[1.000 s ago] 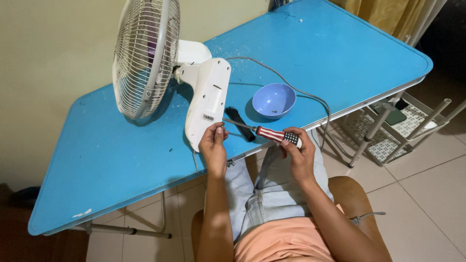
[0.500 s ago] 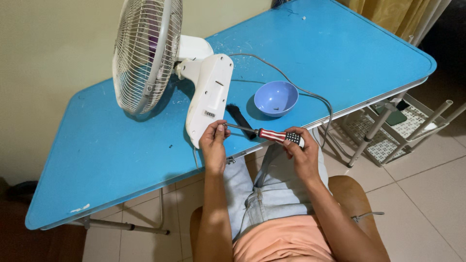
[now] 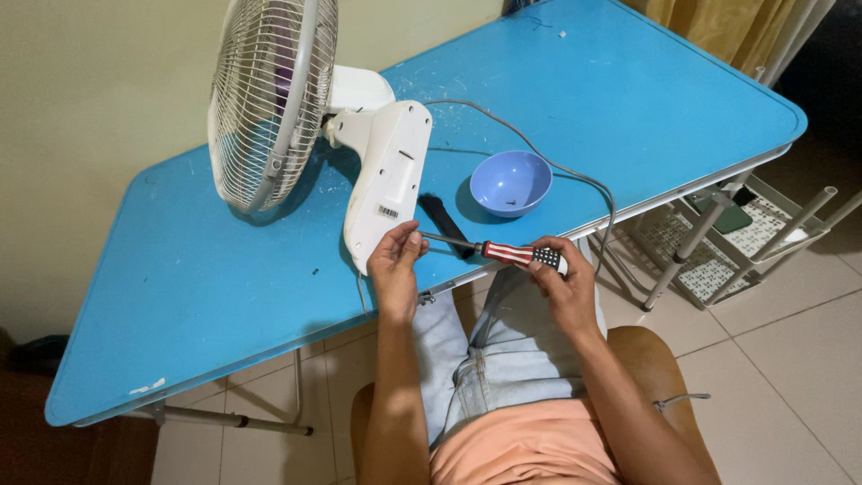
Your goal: The person uses a screwdriver to remove screws from the base of a white electric fan. They place the removed screws into a small blue bowl on the table. The fan remains on the table throughout the clip.
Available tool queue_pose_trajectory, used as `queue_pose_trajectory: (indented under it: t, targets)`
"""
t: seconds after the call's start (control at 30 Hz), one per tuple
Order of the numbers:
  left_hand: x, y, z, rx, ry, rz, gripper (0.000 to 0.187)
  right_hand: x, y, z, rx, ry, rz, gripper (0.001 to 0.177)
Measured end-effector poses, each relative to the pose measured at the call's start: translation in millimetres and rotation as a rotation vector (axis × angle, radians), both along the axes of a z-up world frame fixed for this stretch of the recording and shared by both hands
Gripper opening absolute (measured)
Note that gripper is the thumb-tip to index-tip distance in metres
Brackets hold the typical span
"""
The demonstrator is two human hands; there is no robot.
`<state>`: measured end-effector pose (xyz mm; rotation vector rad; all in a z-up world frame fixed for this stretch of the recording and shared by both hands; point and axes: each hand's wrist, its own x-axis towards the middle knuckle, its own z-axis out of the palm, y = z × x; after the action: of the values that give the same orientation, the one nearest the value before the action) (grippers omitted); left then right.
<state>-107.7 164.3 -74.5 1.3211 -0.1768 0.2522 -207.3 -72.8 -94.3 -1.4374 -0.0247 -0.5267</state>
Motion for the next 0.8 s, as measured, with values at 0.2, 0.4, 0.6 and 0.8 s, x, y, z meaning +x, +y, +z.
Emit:
queue_pose_trajectory:
  t: [0.2, 0.4, 0.6, 0.8]
  targets:
    - [4, 13, -3, -0.269, 0.065, -0.213, 0.023, -3, 1, -2, -0.047, -0.033, 0.012, 0.029]
    - [5, 21, -6, -0.424, 0.123, -0.352, 0.018, -6, 6, 1, -0.065, -0.030, 0.031, 0.030]
    - [-5, 11, -5, -0.712, 0.188, -0.259, 0.019, -12, 29, 11, -0.005, -0.008, 0.066, 0.030]
    - [-16, 4, 5, -0.778, 0.231, -0.062, 0.038, -15, 55, 26, -0.138, -0.062, 0.102, 0.031]
